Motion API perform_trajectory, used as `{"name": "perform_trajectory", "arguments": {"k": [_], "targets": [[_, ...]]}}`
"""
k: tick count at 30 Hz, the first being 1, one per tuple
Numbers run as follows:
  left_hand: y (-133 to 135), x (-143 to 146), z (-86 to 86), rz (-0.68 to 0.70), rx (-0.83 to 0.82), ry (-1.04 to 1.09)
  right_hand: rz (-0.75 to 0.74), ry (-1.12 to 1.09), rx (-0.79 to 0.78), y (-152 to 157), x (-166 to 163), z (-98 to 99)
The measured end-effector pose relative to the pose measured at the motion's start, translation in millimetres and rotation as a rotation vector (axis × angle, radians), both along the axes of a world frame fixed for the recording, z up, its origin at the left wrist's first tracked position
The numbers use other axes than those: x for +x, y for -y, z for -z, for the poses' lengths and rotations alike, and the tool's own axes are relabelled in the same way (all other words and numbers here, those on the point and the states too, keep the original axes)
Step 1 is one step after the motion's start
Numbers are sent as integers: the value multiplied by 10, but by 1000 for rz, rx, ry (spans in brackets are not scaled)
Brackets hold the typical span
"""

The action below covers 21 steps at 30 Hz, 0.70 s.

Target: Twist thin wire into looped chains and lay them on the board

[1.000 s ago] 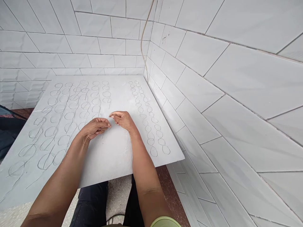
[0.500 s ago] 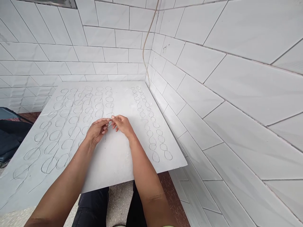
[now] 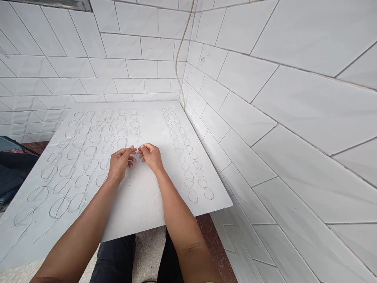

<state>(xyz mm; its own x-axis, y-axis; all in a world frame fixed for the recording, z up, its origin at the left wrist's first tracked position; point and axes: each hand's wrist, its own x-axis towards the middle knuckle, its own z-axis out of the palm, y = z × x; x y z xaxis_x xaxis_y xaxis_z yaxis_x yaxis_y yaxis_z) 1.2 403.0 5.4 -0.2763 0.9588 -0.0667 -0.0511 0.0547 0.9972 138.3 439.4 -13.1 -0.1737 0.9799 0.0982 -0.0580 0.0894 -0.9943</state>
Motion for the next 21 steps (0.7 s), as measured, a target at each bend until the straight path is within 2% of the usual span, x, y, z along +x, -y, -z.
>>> {"name": "perform_trajectory", "arguments": {"k": [2,4,10,14,17,21], "targets": [[-3,-14,-2,-126,43,-74,-9,77,8,11,12,-3],[-4,-38,-11,-189,124,-141,-46,155,41,32,17,-12],[6,-75,8,-127,300,-442,-114,257,98,85,9,-40],[-9,-83,73,-112,281,-524,-105,262,75,87,6,-49],[-22,-103,85,-95,185,-551,-111,260,77,88,-5,-47],[-18,-114,62,-94,97,-500,-141,254,73,99,-27,-29]]}}
